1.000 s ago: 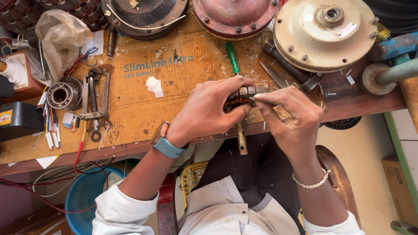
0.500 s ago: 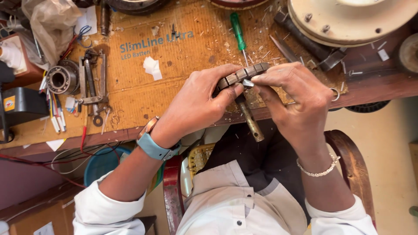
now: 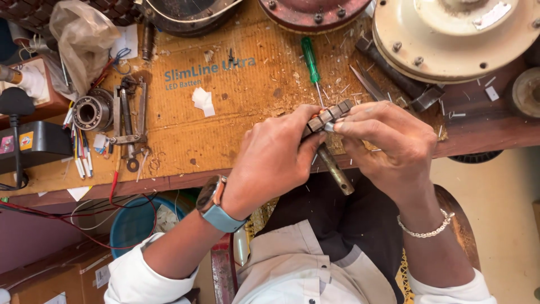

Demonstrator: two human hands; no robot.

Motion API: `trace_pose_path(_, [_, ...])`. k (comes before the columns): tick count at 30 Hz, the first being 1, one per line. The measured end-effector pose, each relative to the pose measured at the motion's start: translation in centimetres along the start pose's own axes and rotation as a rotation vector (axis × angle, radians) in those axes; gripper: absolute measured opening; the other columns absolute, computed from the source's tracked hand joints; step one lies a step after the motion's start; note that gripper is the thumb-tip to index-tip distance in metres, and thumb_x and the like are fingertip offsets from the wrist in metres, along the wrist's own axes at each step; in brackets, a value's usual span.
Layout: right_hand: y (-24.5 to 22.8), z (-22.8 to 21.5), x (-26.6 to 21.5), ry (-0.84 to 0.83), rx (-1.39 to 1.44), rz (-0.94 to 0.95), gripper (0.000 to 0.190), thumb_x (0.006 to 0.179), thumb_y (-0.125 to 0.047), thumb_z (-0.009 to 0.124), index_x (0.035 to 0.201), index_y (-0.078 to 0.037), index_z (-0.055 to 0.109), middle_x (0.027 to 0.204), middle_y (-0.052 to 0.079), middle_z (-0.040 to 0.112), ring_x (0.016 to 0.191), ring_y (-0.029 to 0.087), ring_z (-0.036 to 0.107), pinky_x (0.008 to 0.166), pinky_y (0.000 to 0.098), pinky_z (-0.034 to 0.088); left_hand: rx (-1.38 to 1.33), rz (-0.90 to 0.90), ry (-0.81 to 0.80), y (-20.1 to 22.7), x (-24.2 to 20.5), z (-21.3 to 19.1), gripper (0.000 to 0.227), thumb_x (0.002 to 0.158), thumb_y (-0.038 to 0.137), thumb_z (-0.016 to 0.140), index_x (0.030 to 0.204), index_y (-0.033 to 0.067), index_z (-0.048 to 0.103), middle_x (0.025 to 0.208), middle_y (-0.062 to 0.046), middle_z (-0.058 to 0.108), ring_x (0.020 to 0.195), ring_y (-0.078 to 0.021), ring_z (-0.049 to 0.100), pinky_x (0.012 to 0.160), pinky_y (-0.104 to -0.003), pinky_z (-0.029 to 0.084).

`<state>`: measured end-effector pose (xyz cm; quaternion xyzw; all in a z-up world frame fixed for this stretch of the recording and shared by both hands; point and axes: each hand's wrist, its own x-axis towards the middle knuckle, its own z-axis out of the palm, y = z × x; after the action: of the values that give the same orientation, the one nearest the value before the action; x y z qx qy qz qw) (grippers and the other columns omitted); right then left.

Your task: The person cuts small white paper strips with scissors, folds them, and inserts them into the slots of a motor armature. They use a green screwdriver to press the paper into place and repeat the process for multiple slots.

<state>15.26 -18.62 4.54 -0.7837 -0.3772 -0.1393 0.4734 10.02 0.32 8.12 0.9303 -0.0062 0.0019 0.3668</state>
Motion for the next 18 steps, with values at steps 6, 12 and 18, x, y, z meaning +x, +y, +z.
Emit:
trace_pose_path(6, [0.3,-0.8,0.7,-0.068,-0.061,-0.084,0.024,0.084,0.009,0.082,0.103,-0.005,0.075,0.1,0.009,0.073,0.1,0.022,0.075,0.084,0.0295,0.062,0.018,0.01,-0.033,-0.1,0.3,0.0,0.028,0.09,0.021,0.068,0.115,0.009,0.063,0.08,-0.017,0.073,0.078,-0.0408,0.071,0.067,-0.053,0.052])
trace_pose_path(12, [-0.3,-1.4,1.5,-0.129,-0.135,-0.156,0.026,0.084,0.01,0.079,0.105,-0.004,0.075,0.1,0.01,0.072,0.1,0.023,0.075,0.083,0.0301,0.063,0.04,0.051,-0.033,-0.3,0.5,-0.1,0.03,0.089,0.02,0.068,0.115,0.0068,0.061,0.082,-0.017,0.073,0.076,-0.0405,0.07,0.065,-0.053,0.052])
trace_pose_path(18, [-0.1,-1.8,1.3,-0.156,-0.193,-0.192,0.028,0.08,0.007,0.081,0.106,-0.002,0.075,0.1,0.013,0.072,0.096,0.025,0.074,0.083,0.034,0.063,0.066,0.03,-0.074,-0.4,0.8,0.0,0.03,0.09,0.022,0.067,0.115,0.0071,0.062,0.077,-0.019,0.071,0.073,-0.0416,0.069,0.064,-0.054,0.052])
